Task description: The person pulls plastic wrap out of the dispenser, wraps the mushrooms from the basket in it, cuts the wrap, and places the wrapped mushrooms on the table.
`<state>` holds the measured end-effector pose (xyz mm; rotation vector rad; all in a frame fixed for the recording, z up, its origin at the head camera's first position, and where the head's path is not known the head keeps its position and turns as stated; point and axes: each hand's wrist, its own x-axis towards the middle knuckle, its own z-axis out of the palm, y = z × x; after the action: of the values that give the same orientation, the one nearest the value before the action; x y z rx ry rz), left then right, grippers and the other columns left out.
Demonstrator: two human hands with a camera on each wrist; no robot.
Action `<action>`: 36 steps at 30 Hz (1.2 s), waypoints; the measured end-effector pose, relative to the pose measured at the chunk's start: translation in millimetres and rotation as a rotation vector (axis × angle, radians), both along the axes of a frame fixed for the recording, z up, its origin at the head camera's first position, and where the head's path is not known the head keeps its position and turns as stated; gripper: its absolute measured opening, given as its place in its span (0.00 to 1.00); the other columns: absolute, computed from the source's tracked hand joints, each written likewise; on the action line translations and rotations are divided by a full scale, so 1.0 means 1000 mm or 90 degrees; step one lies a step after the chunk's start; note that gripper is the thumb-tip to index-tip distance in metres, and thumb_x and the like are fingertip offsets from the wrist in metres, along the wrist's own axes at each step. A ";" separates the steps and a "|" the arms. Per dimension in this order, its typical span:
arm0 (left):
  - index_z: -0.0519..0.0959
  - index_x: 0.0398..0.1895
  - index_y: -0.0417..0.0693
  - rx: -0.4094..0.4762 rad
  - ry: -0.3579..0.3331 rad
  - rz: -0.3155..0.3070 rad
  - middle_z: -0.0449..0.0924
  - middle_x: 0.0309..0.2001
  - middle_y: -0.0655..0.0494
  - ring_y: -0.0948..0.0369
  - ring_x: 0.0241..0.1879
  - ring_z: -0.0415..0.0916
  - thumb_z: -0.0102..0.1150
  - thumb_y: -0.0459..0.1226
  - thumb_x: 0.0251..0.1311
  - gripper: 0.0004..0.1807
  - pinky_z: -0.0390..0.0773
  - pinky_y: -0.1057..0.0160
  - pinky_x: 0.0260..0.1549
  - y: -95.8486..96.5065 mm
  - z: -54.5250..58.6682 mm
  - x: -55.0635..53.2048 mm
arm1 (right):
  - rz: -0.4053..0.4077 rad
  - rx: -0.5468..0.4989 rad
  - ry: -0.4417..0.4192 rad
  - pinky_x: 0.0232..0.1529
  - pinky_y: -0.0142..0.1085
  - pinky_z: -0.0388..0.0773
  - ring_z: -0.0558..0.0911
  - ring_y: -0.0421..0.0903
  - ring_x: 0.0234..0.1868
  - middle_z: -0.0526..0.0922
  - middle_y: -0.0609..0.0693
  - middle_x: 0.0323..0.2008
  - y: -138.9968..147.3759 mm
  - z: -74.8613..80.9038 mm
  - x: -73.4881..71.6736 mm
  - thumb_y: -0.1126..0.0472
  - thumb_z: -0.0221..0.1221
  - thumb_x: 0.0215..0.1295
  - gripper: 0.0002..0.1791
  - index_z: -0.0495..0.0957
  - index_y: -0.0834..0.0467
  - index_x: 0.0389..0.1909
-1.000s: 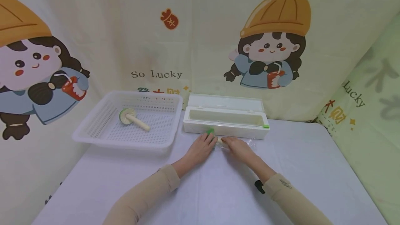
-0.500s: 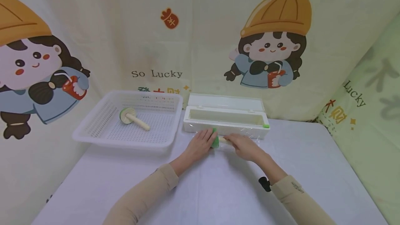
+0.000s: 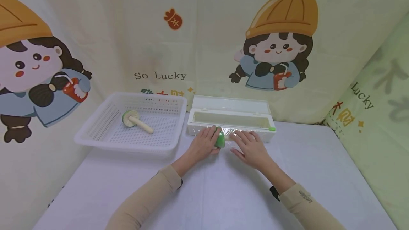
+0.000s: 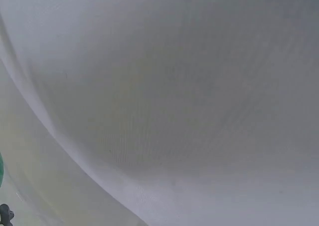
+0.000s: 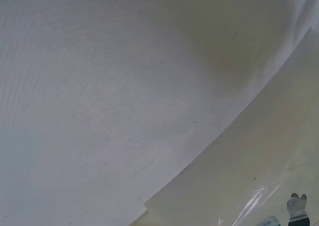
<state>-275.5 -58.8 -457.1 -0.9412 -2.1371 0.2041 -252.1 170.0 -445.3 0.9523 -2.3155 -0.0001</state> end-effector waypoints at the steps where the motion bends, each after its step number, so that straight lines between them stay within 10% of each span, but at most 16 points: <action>1: 0.65 0.58 0.39 0.000 0.004 0.003 0.70 0.50 0.47 0.55 0.47 0.69 0.55 0.58 0.48 0.41 0.68 0.60 0.49 0.000 0.000 -0.001 | -0.001 0.010 0.012 0.50 0.49 0.65 0.71 0.52 0.51 0.73 0.54 0.51 0.000 -0.001 -0.001 0.40 0.38 0.68 0.27 0.68 0.54 0.57; 6: 0.64 0.59 0.39 0.007 0.012 0.001 0.70 0.50 0.48 0.56 0.46 0.68 0.53 0.59 0.48 0.41 0.68 0.61 0.47 0.000 0.002 -0.004 | -0.026 0.038 0.048 0.45 0.47 0.67 0.73 0.51 0.46 0.72 0.53 0.47 0.000 -0.005 -0.006 0.54 0.59 0.54 0.29 0.66 0.54 0.58; 14: 0.65 0.54 0.41 0.061 0.032 -0.020 0.71 0.50 0.46 0.55 0.47 0.70 0.56 0.58 0.46 0.38 0.68 0.61 0.49 0.000 0.002 -0.007 | -0.019 0.016 0.055 0.39 0.46 0.72 0.74 0.52 0.39 0.72 0.54 0.42 -0.004 -0.006 -0.012 0.53 0.32 0.72 0.20 0.67 0.58 0.52; 22: 0.67 0.55 0.45 0.038 0.122 -0.056 0.66 0.56 0.49 0.55 0.55 0.64 0.61 0.57 0.41 0.39 0.63 0.59 0.55 0.000 0.003 0.000 | -0.017 0.019 0.014 0.38 0.44 0.73 0.74 0.51 0.38 0.72 0.53 0.40 -0.007 -0.001 -0.012 0.59 0.54 0.59 0.18 0.68 0.59 0.50; 29: 0.58 0.58 0.53 0.033 -0.011 0.011 0.64 0.54 0.47 0.53 0.53 0.64 0.67 0.55 0.41 0.42 0.62 0.59 0.55 0.003 0.002 -0.005 | 0.001 0.015 -0.005 0.38 0.46 0.73 0.75 0.51 0.37 0.73 0.53 0.40 -0.006 0.001 -0.016 0.56 0.46 0.67 0.16 0.68 0.59 0.51; 36: 0.61 0.58 0.53 0.025 0.013 0.000 0.69 0.52 0.47 0.55 0.49 0.68 0.64 0.53 0.47 0.36 0.66 0.60 0.52 0.002 0.000 -0.012 | 0.000 -0.011 0.045 0.42 0.49 0.70 0.75 0.53 0.42 0.75 0.54 0.41 0.000 -0.001 -0.020 0.51 0.53 0.60 0.22 0.70 0.57 0.53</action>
<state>-287.2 -56.5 -457.4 -0.9125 -2.1150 0.1705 -272.3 169.7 -446.5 0.9291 -2.2474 -0.0138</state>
